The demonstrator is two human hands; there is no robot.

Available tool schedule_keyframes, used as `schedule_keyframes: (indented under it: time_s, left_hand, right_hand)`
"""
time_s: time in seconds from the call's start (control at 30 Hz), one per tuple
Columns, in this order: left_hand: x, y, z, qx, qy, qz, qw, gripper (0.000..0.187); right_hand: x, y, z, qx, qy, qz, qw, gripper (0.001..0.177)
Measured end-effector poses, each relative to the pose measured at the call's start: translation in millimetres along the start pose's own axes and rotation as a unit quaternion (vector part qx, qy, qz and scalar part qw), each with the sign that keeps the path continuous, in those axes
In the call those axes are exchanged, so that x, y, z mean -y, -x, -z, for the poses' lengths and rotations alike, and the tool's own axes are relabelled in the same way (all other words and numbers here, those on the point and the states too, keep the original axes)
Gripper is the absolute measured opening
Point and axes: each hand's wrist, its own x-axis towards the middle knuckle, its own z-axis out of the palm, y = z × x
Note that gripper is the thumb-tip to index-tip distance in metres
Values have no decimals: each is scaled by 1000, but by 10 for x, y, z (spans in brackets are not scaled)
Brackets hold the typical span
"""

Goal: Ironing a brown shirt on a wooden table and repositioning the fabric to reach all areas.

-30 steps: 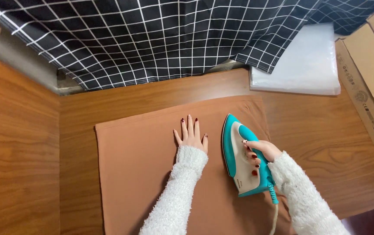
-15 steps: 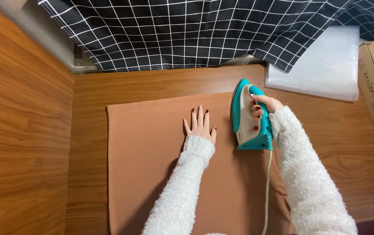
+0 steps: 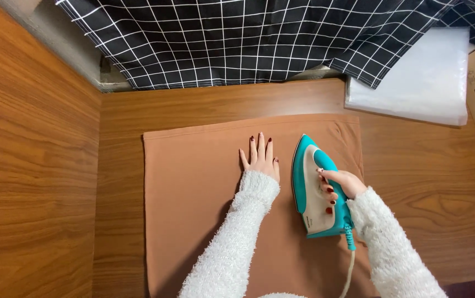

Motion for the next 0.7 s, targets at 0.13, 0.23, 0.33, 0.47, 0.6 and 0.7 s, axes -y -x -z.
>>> schedule_keyframes:
  time_s: [0.13,0.23,0.33,0.47,0.6,0.7]
  left_hand:
    - [25,-39,-119,-26,14,-10,999,52]
    - [26,-39,-120,-33,28,-9,999,52]
    - [42,-49,-120,-43,45,-6,998,51]
    - [-16,-111,-106,-114,243,4,963,48]
    - [-281,-118,81,-144,361,18,921,37]
    - [-587,67,576,-47,386,72,918,42]
  right_hand:
    - [213,-161,-46,9,-31,12,999,25]
    - [369,-414,16,47,-16,23,999,25]
    - [540,-598,58,71,-22,41,996,24]
    - [749,-381,-255,8,67,37,997,39]
    - [668,-475,-4,-211,364,144,895,71]
    - [572,-742,353,-343,453,185,802,46]
